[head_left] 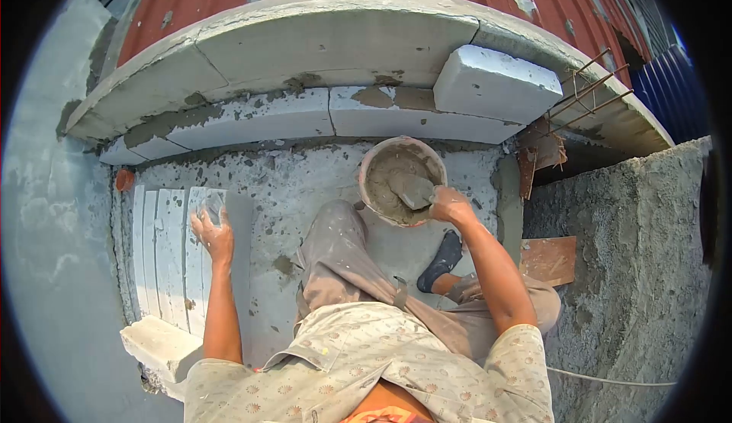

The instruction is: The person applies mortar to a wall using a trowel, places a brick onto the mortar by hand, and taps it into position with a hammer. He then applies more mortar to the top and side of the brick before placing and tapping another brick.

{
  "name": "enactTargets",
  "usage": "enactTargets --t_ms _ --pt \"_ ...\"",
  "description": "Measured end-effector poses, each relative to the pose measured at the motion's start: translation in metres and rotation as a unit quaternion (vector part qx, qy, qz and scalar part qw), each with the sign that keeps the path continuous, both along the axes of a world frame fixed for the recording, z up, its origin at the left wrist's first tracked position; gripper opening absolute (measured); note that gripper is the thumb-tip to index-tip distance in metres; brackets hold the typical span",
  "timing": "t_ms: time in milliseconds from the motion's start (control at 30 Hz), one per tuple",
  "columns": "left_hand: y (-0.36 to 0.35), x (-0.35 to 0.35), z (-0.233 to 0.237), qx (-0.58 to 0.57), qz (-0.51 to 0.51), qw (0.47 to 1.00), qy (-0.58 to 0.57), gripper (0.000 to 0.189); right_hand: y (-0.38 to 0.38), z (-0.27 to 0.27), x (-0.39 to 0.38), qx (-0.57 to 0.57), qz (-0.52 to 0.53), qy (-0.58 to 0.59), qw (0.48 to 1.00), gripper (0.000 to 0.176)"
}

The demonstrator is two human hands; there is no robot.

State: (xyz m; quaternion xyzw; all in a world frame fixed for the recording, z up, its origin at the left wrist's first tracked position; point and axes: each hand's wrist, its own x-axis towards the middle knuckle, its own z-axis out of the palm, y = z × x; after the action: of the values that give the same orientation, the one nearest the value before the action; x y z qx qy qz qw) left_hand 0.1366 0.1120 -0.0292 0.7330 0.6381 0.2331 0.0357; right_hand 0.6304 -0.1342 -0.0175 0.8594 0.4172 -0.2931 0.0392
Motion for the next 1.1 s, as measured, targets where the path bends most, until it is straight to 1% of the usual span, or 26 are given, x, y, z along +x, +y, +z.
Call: enactTargets --t_ms 33,100,133,167,200,233,300,400,500,600,667,700,733,833,967,1067,1100 --pt "-0.002 -0.044 -0.022 -0.009 0.102 0.992 0.067 0.068 0.002 0.023 -0.001 -0.018 0.012 -0.010 1.000 0.042" --pt "-0.018 -0.089 -0.043 -0.066 0.264 0.955 0.119 0.075 0.011 0.070 0.004 -0.049 0.029 -0.034 0.998 0.042" --pt "-0.024 -0.111 -0.069 -0.073 0.280 0.950 0.117 0.076 0.005 0.065 0.015 -0.030 0.028 -0.028 0.999 0.041" --pt "-0.032 -0.133 -0.104 -0.083 0.297 0.944 0.117 0.077 -0.009 0.048 0.031 -0.014 0.028 -0.020 0.999 0.040" --pt "-0.036 -0.145 -0.123 -0.095 0.312 0.937 0.122 0.078 -0.023 0.038 0.037 -0.002 0.028 -0.008 1.000 0.039" --pt "-0.039 -0.137 -0.113 -0.108 0.318 0.933 0.131 0.078 -0.036 0.044 0.027 0.049 -0.015 0.043 0.998 0.037" --pt "-0.043 -0.114 -0.092 -0.140 0.336 0.920 0.146 0.079 -0.057 0.062 0.012 0.144 -0.093 0.141 0.975 0.034" --pt "-0.047 -0.112 -0.088 -0.143 0.328 0.924 0.131 0.080 -0.051 0.069 -0.005 0.215 -0.137 0.187 0.949 0.037" --pt "-0.049 -0.104 -0.080 -0.156 0.335 0.920 0.132 0.080 -0.035 0.067 -0.010 0.281 -0.166 0.182 0.928 0.029" --pt "-0.047 -0.105 -0.079 -0.155 0.331 0.919 0.148 0.080 -0.002 0.090 -0.003 0.271 -0.238 0.249 0.899 0.024" --pt "-0.047 -0.105 -0.082 -0.150 0.328 0.921 0.151 0.080 0.017 0.086 0.018 0.295 -0.248 0.235 0.893 0.021" --pt "-0.047 -0.106 -0.082 -0.146 0.325 0.923 0.149 0.080 0.023 0.089 0.031 0.276 -0.259 0.238 0.894 0.022" --pt "-0.049 -0.107 -0.083 -0.141 0.321 0.925 0.147 0.080 0.025 0.091 0.042 0.282 -0.299 0.265 0.872 0.023" --pt "-0.048 -0.107 -0.084 -0.140 0.327 0.921 0.161 0.079 0.018 0.113 0.058 0.279 -0.270 0.243 0.889 0.024" --pt "-0.050 -0.107 -0.082 -0.142 0.321 0.922 0.166 0.078 0.005 0.151 0.051 0.348 -0.277 0.285 0.849 0.023" --pt "-0.048 -0.105 -0.083 -0.142 0.324 0.920 0.168 0.078 0.006 0.159 0.043 0.368 -0.255 0.266 0.853 0.024" --pt "-0.048 -0.106 -0.084 -0.140 0.323 0.920 0.170 0.078 0.007 0.159 0.045 0.369 -0.257 0.288 0.846 0.025"
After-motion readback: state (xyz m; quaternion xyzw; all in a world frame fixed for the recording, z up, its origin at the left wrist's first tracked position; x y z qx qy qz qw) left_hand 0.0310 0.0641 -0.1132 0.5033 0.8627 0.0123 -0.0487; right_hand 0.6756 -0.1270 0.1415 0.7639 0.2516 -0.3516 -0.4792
